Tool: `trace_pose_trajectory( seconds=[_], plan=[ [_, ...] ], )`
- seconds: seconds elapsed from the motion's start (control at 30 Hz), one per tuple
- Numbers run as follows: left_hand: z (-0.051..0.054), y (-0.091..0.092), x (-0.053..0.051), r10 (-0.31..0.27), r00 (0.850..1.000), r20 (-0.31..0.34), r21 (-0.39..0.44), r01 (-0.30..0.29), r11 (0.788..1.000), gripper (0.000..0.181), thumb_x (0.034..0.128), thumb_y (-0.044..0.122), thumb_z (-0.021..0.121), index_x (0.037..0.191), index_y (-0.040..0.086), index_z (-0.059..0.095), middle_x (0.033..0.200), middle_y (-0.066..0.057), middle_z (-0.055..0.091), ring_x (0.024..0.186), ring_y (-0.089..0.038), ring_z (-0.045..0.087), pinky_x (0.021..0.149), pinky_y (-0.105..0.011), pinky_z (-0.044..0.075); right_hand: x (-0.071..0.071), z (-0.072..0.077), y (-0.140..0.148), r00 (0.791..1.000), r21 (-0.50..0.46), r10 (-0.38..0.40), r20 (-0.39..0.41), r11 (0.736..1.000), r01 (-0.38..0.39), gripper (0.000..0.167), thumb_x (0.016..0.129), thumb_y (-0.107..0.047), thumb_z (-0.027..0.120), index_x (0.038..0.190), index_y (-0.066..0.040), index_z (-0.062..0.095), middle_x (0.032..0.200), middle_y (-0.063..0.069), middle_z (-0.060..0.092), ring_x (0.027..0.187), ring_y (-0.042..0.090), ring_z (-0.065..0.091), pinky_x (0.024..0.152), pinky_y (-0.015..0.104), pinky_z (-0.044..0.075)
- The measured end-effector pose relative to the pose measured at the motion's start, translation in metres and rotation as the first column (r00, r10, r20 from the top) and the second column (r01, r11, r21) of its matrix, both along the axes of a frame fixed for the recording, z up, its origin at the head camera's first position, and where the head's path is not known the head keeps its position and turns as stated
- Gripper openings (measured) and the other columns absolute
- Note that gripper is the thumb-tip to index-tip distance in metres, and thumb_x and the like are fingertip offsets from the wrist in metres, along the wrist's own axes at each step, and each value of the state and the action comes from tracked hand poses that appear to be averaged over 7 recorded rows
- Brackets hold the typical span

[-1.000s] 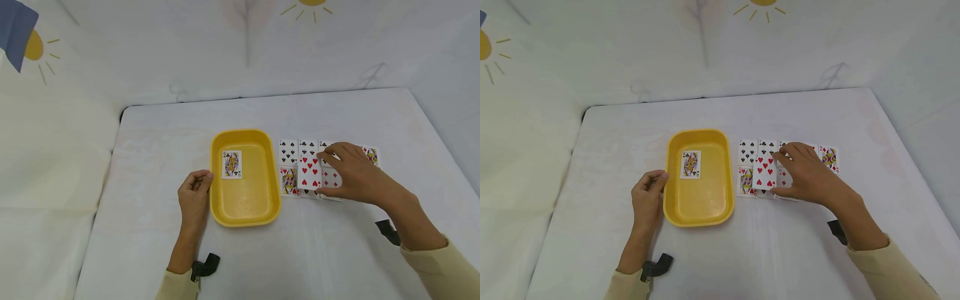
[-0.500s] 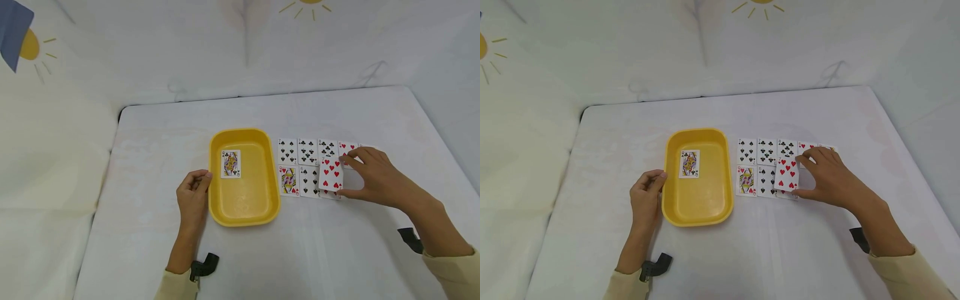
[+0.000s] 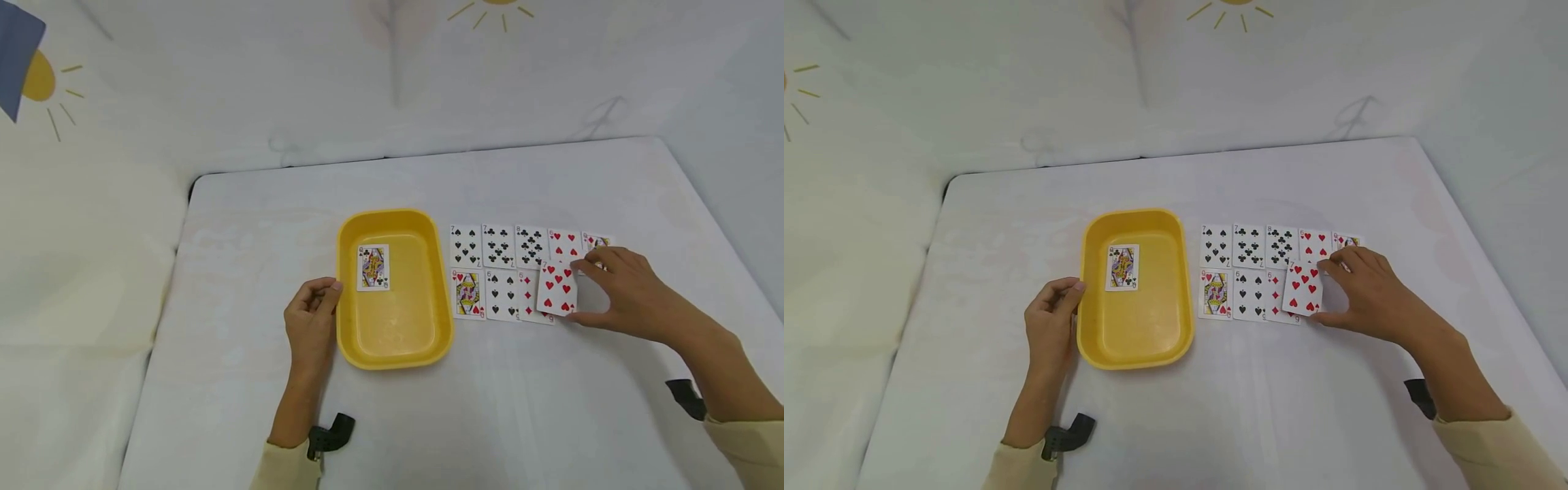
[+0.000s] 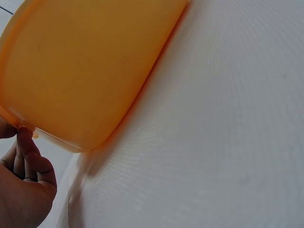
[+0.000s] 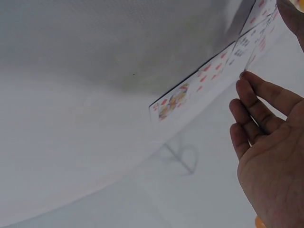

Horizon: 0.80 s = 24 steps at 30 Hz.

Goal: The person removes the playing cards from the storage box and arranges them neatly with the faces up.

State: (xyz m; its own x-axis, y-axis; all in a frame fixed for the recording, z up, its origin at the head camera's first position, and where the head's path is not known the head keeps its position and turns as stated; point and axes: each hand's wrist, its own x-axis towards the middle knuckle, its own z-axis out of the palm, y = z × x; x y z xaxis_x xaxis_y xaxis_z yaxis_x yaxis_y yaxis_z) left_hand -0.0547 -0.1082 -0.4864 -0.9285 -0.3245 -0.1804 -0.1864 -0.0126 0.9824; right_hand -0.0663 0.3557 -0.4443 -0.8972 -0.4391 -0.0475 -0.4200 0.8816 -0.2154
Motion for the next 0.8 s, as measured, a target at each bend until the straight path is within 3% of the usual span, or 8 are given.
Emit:
trace_pose_trajectory(
  seconds=[0.27,0.8],
  plan=[
    [-0.001,0.000,0.000,-0.001,1.000,0.003,-0.013,0.001,1.000,0.025,0.0927,0.029,0.074,0.103,0.006,0.071,0.093,-0.011,0.065,0.080,-0.022,0.061,0.071,-0.024,0.056,0.006,-0.004,0.013,0.999,0.022,-0.037,0.027,0.999,0.037,0.084,0.056,-0.036,0.097,0.121,0.004,0.062,0.118,0.021,0.052,0.116,0.047,0.040,0.094,0.063,0.032],
    [-0.002,0.000,-0.001,0.009,1.000,-0.002,-0.008,-0.009,1.000,0.026,0.0923,0.027,0.074,0.103,0.004,0.071,0.093,-0.012,0.064,0.077,-0.021,0.060,0.069,-0.023,0.055,0.015,-0.009,0.024,0.999,0.046,-0.029,0.033,0.999,0.027,0.086,0.054,-0.036,0.098,0.122,0.004,0.062,0.115,0.020,0.052,0.115,0.046,0.041,0.093,0.063,0.034]
  ],
)
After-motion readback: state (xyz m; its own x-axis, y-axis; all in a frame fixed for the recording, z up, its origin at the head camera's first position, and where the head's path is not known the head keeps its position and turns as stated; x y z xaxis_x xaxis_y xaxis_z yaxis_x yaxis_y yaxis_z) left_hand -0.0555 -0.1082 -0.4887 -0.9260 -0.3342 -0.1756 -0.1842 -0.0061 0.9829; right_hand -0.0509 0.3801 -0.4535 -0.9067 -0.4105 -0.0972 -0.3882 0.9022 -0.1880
